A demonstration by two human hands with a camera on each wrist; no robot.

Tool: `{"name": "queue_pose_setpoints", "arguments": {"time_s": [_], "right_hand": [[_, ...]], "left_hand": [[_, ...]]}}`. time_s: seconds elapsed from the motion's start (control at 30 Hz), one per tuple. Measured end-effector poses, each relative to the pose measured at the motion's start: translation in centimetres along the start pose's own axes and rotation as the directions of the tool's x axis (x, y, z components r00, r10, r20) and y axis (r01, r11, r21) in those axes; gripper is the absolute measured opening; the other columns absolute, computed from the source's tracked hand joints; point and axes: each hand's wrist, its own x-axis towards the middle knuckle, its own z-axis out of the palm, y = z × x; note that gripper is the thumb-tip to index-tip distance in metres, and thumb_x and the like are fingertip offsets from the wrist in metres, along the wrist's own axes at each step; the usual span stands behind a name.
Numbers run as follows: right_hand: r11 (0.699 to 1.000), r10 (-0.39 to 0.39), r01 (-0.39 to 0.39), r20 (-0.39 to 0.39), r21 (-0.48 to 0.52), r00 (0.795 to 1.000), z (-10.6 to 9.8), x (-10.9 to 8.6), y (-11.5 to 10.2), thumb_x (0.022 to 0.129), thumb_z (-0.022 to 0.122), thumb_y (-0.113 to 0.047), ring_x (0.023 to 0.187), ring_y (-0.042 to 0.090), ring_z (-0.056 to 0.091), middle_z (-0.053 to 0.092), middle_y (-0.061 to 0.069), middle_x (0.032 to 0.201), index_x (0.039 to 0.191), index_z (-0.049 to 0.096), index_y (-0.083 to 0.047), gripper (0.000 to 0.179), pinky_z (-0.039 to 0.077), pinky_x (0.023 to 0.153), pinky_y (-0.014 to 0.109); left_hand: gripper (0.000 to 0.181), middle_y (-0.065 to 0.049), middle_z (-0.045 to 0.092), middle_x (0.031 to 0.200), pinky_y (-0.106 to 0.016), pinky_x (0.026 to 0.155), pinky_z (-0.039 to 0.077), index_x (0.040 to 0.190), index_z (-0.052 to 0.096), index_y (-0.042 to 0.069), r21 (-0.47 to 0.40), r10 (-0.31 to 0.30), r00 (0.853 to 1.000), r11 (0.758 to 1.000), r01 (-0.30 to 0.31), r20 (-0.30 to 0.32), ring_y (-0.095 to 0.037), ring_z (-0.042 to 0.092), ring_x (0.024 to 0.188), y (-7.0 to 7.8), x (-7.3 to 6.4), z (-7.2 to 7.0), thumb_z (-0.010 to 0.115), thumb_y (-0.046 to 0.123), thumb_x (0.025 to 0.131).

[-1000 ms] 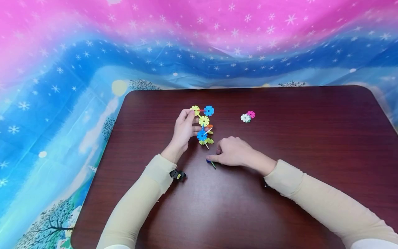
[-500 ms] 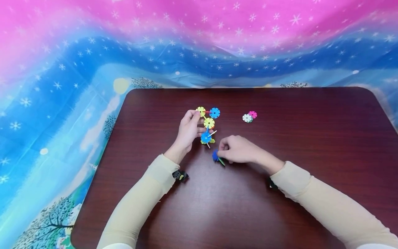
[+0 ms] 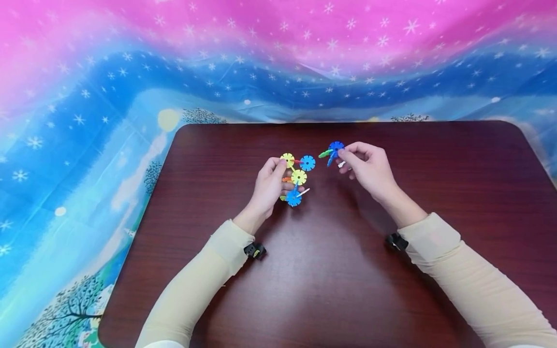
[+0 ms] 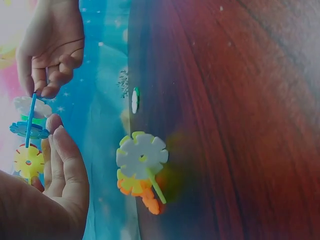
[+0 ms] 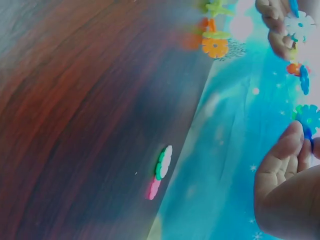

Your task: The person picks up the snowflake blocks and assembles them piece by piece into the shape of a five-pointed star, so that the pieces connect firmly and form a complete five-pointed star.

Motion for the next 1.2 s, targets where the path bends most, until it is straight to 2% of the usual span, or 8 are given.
{"name": "queue_pose_setpoints", "arguments": {"time_s": [0.17,0.3,0.5,0.67,0.83,0.93,1.03,1.2], "right_hand": [[1.000,-0.020,0.020,0.013,0.022,1.000,0.3,-0.4,-0.2,0.102,0.070,-0.021,0.068,0.015,0.068,0.076,-0.001,0.085,0.103,0.070,0.005,0.026,0.054,0.056,0.028],[0.999,-0.033,0.033,0.043,-0.002,0.999,0.3,-0.5,-0.1,0.101,0.070,-0.020,0.069,0.020,0.069,0.075,-0.002,0.083,0.103,0.071,0.006,0.026,0.055,0.057,0.028],[0.999,-0.037,0.038,0.054,-0.023,0.998,0.2,-0.6,-0.2,0.101,0.070,-0.021,0.069,0.019,0.069,0.076,0.006,0.087,0.103,0.071,0.005,0.026,0.055,0.058,0.028],[0.999,-0.002,0.006,0.085,-0.038,0.996,-0.2,-0.6,-0.4,0.102,0.069,-0.020,0.068,0.019,0.067,0.075,0.010,0.088,0.102,0.071,0.003,0.024,0.055,0.058,0.026],[0.996,-0.004,0.018,0.162,-0.086,0.987,-0.7,-0.7,-0.5,0.103,0.067,-0.020,0.068,0.022,0.065,0.072,0.018,0.087,0.101,0.071,0.003,0.023,0.056,0.060,0.028],[0.997,-0.002,0.018,0.204,-0.080,0.979,-0.8,-0.8,-0.4,0.102,0.068,-0.018,0.069,0.023,0.067,0.070,0.023,0.086,0.101,0.071,0.004,0.022,0.059,0.063,0.029],[0.999,-0.004,0.012,0.214,-0.035,0.977,-0.8,-0.9,-0.3,0.101,0.071,-0.017,0.070,0.023,0.070,0.072,0.020,0.085,0.104,0.072,0.006,0.023,0.062,0.066,0.030],[1.000,-0.022,0.020,0.175,0.015,0.984,-0.5,-1.1,0.1,0.098,0.074,-0.015,0.071,0.024,0.073,0.074,0.012,0.080,0.106,0.072,0.009,0.026,0.063,0.068,0.030]], "left_hand": [[0.019,-0.010,0.056,0.095,-0.028,0.064,0.056,0.103,0.052,0.010,0.025,0.005,1.000,1.000,-0.005,0.002,-0.020,0.068,0.062,-0.3,0.0,0.3,0.048,0.027,0.112],[0.020,-0.012,0.058,0.098,-0.030,0.065,0.056,0.103,0.053,0.010,0.039,0.007,1.000,0.999,-0.007,0.007,-0.022,0.071,0.064,-0.4,0.0,0.4,0.049,0.028,0.112],[0.018,-0.007,0.057,0.095,-0.028,0.065,0.055,0.109,0.052,0.009,0.014,-0.021,0.999,1.000,0.020,0.040,-0.017,0.067,0.060,-0.4,-0.1,0.6,0.049,0.026,0.111],[0.027,-0.008,0.061,0.094,-0.028,0.066,0.058,0.120,0.053,0.009,0.044,-0.036,0.992,0.999,0.030,0.122,-0.017,0.066,0.057,-0.7,0.0,0.5,0.056,0.032,0.107],[0.024,-0.007,0.067,0.085,-0.033,0.065,0.062,0.111,0.057,0.010,0.036,-0.060,0.969,0.998,0.053,0.241,-0.018,0.068,0.058,-1.0,0.1,0.3,0.068,0.028,0.100],[0.020,-0.006,0.067,0.084,-0.034,0.065,0.062,0.108,0.059,0.011,0.051,-0.069,0.956,0.997,0.057,0.284,-0.017,0.067,0.060,-1.2,0.2,0.3,0.070,0.023,0.098],[0.018,-0.006,0.068,0.085,-0.033,0.065,0.061,0.109,0.062,0.010,0.062,-0.071,0.955,0.997,0.056,0.287,-0.017,0.065,0.061,-1.4,0.1,0.4,0.070,0.021,0.098],[0.017,-0.005,0.068,0.081,-0.033,0.064,0.062,0.107,0.068,0.007,0.048,-0.092,0.962,0.995,0.083,0.255,-0.016,0.066,0.060,-1.5,0.0,0.9,0.072,0.020,0.097]]}}
